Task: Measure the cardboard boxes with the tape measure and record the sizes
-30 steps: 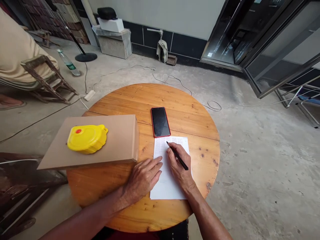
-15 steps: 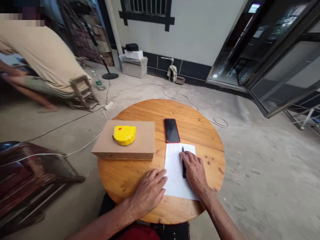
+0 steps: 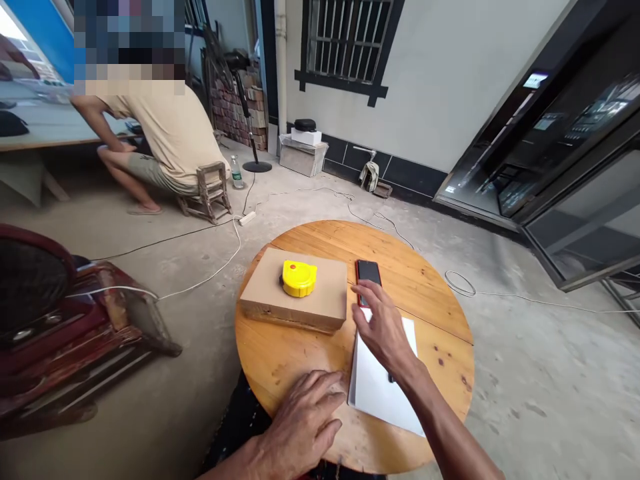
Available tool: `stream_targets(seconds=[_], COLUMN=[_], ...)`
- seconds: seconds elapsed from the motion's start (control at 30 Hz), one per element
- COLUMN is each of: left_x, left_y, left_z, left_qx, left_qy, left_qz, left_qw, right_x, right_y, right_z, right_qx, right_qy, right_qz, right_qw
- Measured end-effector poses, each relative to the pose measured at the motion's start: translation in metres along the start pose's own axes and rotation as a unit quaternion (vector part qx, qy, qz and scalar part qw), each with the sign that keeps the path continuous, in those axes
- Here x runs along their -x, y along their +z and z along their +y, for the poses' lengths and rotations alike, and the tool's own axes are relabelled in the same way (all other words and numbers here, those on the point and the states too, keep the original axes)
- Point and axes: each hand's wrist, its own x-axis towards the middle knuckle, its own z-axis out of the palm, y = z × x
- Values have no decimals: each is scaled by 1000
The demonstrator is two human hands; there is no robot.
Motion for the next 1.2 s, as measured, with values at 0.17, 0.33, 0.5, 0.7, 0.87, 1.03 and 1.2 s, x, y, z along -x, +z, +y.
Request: stream_targets(seconds=[0.17,0.33,0.5,0.7,0.87,1.03,1.2], left_x=[13,21,10,-34,-40,-1,44], left_y=[-30,-73,-120,-137,-119,-97,-55], left_z=[-12,-33,-72,-107,-92,-90,-103], left_qx=[-11,-56,-12,210,229,186,136], left_qy=[7,-2,-155,-230,-186,-188,-210], left_qz=[120,285,398,306,259,273,343], left_qw=[993,957,904,900,920,925,905], right_x=[-60,-80,-54,-16,5,43,84], right_y=[15,34,18,8,17,15,23], right_z=[-70,-92,-69,-21,-10,-13,-12], right_qx=[-4,-1,-317,-562,-617,-673,-692], right_qy=[-81,-78,98,235,293,256,257], right_qz=[-111,-150,-49,138,146,153,160], right_qw=[991,986,942,781,716,677,655])
